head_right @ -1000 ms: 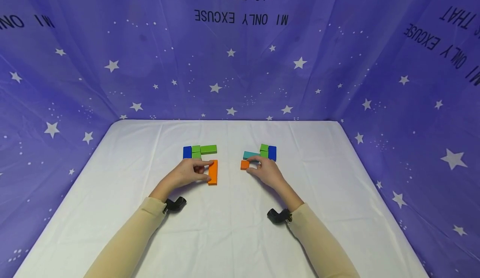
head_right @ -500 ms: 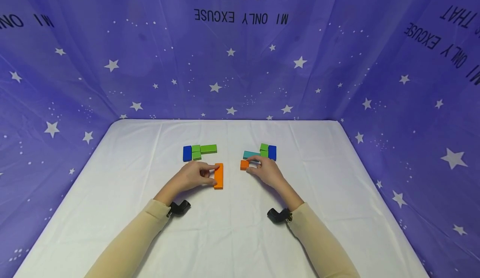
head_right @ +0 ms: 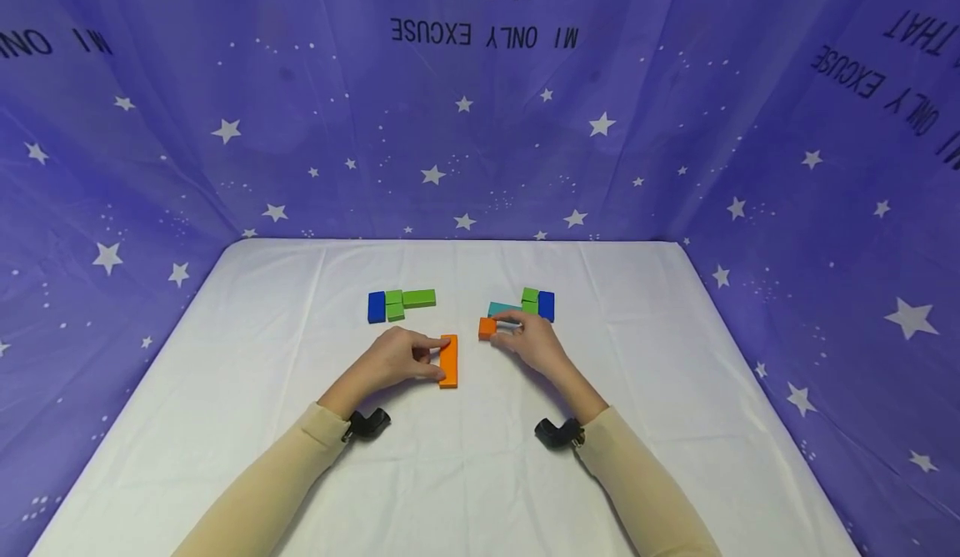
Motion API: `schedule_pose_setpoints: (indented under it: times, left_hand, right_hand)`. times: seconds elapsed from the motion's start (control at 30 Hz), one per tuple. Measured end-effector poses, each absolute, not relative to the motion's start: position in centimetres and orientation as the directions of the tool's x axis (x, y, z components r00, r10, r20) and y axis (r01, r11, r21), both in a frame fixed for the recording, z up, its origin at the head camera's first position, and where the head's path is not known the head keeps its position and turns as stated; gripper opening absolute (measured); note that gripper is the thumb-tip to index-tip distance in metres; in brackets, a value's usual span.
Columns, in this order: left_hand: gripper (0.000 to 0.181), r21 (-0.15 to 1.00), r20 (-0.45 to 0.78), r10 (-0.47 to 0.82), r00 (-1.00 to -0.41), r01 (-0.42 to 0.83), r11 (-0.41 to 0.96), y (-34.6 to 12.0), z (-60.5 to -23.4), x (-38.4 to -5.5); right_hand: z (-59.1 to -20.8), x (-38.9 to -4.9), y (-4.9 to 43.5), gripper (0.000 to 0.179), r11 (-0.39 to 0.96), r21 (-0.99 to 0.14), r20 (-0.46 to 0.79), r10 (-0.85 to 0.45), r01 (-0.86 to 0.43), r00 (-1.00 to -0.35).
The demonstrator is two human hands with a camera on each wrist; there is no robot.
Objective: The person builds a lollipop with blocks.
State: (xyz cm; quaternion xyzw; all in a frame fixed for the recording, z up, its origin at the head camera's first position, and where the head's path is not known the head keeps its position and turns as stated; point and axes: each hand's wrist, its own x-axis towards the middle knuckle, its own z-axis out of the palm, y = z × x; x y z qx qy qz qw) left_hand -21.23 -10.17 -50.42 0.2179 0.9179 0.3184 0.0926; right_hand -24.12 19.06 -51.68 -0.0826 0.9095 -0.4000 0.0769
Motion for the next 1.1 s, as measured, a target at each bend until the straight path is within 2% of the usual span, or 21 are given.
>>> schedule_pose_setpoints:
  times: [0.37,0.7,1.1]
  left_hand:
    - [0.056,0.556,-0.015,0.461,-0.887,0.376,0.741,-9.4,-50.4,-20.7]
    - [0.056,0.576,0.023,0.525,-0.851,0.44,0.689,-8.6,-50.5,-20.4]
    - [0.06,0.511,0.046,0.501,-0.864,0.452,0.732,-8.1,-50.6,-20.1]
  right_hand:
    - [-51.2,-24.5,18.4,0.041,0.665,-0.74,-0.058,-0.212,-0.1,-0.975]
    - [-51.1,-25.0,17.0,0.04,0.632,-0.764,-0.04,-0.242,-0.126,-0.969]
    - [-51.4,-25.2,16.1,0.037,0.608,-0.782,-0.042,-0.273,-0.138,-0.961]
